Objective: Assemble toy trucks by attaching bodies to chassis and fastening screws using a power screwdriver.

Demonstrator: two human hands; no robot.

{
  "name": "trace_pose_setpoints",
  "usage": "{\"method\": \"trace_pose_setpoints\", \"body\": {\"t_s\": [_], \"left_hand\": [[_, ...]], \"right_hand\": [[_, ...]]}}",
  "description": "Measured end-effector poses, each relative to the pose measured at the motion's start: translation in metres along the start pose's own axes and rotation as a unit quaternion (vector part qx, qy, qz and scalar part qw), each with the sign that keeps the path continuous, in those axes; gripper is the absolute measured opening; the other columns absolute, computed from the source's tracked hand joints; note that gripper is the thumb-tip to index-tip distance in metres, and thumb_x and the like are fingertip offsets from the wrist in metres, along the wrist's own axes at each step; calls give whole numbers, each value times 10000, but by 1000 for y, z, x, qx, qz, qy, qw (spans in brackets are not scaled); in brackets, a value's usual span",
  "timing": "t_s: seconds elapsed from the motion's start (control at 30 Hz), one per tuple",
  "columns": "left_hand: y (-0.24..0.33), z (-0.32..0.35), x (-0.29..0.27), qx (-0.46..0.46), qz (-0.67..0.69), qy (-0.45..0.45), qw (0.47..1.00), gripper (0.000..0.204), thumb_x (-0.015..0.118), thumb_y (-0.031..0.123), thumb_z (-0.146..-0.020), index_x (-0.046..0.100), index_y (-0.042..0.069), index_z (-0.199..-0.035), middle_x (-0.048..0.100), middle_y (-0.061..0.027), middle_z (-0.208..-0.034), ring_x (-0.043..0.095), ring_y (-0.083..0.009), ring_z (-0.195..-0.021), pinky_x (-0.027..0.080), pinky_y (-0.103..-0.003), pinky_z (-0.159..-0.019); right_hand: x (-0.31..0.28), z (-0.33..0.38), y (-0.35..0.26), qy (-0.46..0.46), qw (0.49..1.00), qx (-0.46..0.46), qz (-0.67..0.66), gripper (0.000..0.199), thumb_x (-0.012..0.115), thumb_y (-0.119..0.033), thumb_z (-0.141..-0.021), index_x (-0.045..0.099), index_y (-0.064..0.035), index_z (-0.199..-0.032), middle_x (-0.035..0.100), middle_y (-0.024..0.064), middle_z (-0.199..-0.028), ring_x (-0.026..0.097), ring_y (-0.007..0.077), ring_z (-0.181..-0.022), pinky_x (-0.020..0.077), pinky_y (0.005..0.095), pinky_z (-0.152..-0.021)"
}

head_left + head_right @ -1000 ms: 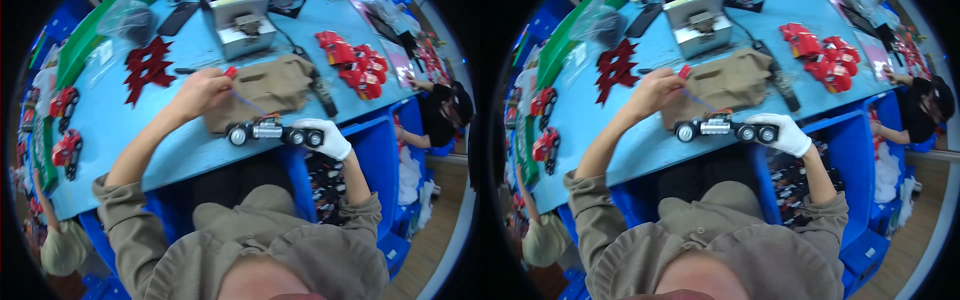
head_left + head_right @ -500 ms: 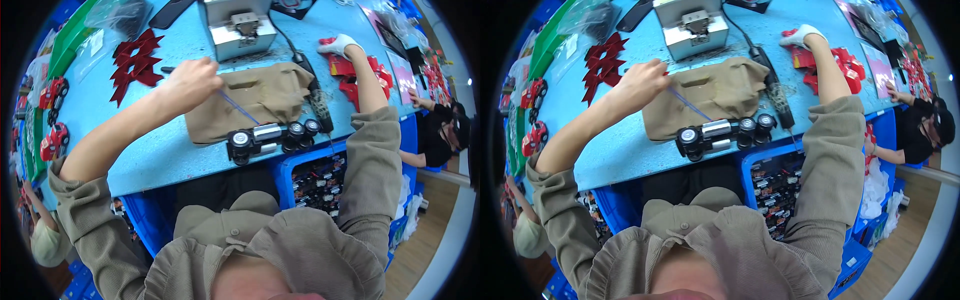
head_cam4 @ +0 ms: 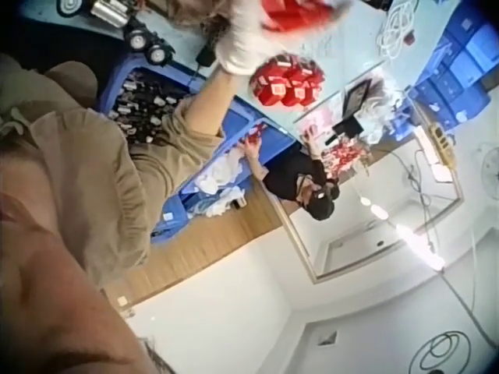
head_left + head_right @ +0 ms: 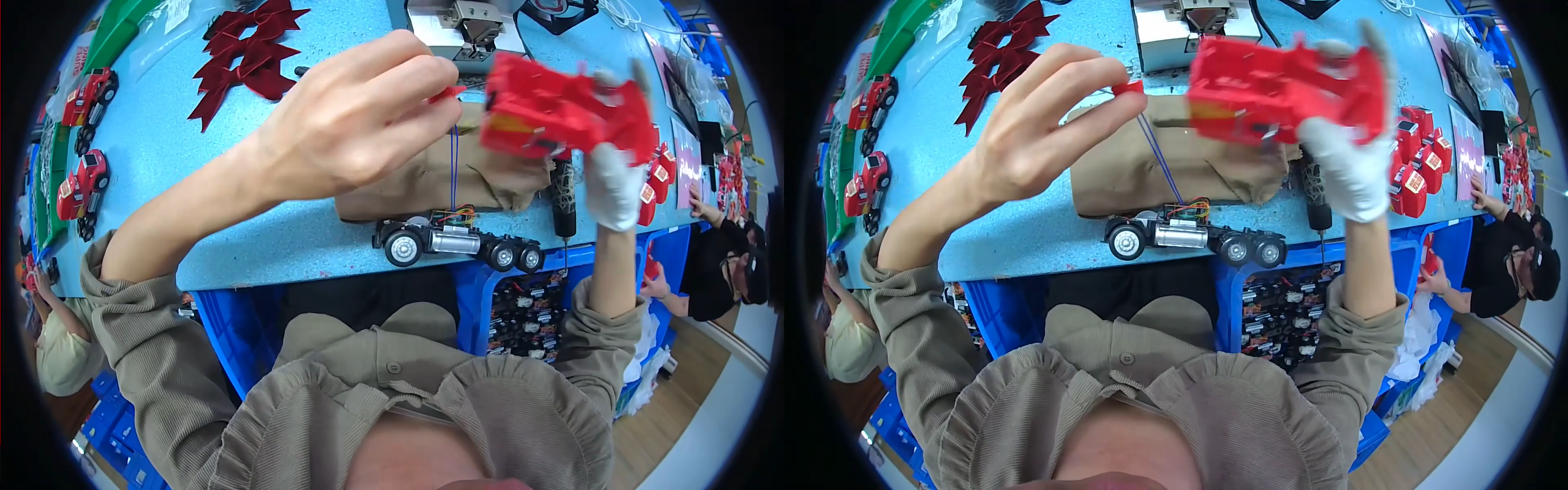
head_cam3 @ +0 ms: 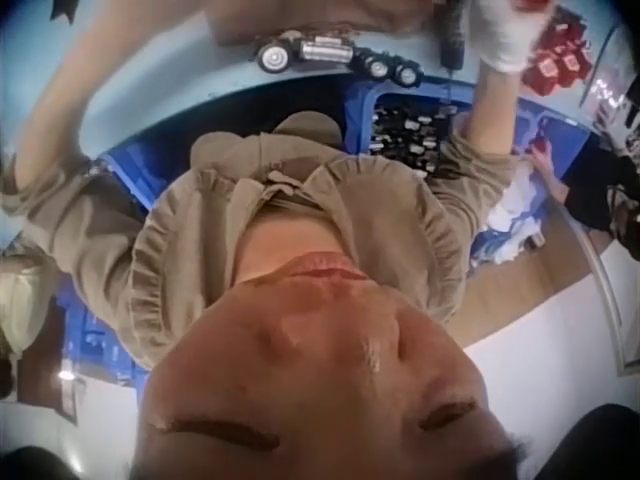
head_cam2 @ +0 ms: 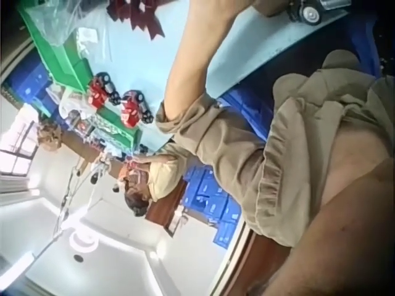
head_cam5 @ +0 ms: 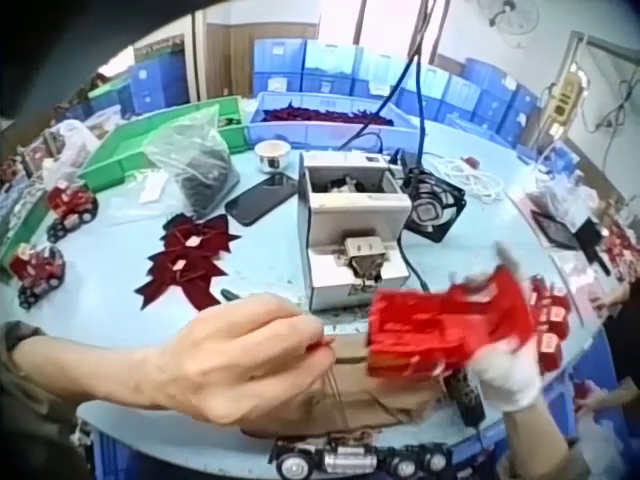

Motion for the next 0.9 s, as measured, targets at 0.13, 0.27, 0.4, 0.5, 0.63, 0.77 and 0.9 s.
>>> {"method": "trace_pose_setpoints", "body": {"t_s": [0.13,0.27,0.4,0.5,0.63,0.77,0.9], "left_hand": [[4,-13,-7,-62,26,2,998,222,661,46,-586,622,-24,-793,543,-140,-1000,515,-288,-925,472,-359,-732],[-11,-35,-2,-194,173,-107,960,246,679,132,-674,614,-36,-842,520,-171,-1043,478,-301,-984,440,-359,-815],[-7,-40,36,-200,227,-49,952,220,678,119,-668,616,-43,-803,540,-158,-955,488,-282,-950,440,-356,-807],[-6,-34,51,-177,212,-35,961,217,688,121,-647,623,-37,-781,563,-150,-909,503,-279,-929,441,-366,-786],[-1,-27,73,-199,190,-143,951,208,694,149,-667,644,-18,-780,574,-146,-966,500,-288,-970,424,-380,-807],[1,-33,82,-229,178,-220,931,98,645,91,-689,678,4,-722,579,-117,-1039,492,-268,-1010,415,-372,-852],[-2,-27,83,-224,182,-249,924,103,642,101,-699,679,8,-724,588,-120,-1011,500,-256,-989,412,-366,-843]], "right_hand": [[-5,4,31,-134,989,-20,66,865,776,-223,-640,298,-116,-1353,477,111,-1225,401,272,-1229,419,407,-954],[-15,5,35,-234,948,-96,194,898,789,-236,-616,291,-116,-1353,457,120,-1250,384,281,-1237,371,410,-990],[-5,17,38,-247,938,-39,239,897,779,-243,-627,279,-109,-1359,443,141,-1267,384,296,-1234,329,415,-1021],[6,23,44,-208,968,55,127,869,766,-254,-647,287,-103,-1355,434,160,-1279,386,309,-1232,309,419,-1033],[-12,25,45,41,986,91,-135,762,734,-229,-696,339,-79,-1330,466,173,-1250,421,277,-1208,370,392,-978],[-58,55,73,-28,830,93,549,568,650,-139,-771,406,-26,-1272,523,141,-1181,506,268,-1108,408,351,-936],[-55,52,60,-17,841,227,491,430,608,-82,-806,463,-3,-1203,569,108,-1099,562,241,-1007,445,318,-863]]}}
Point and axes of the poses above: each hand's wrist, its own z-axis away from the middle knuckle, its own x-axis out of the palm, y = z × x, the point moved 3 cm from there along -z, towards the middle knuckle
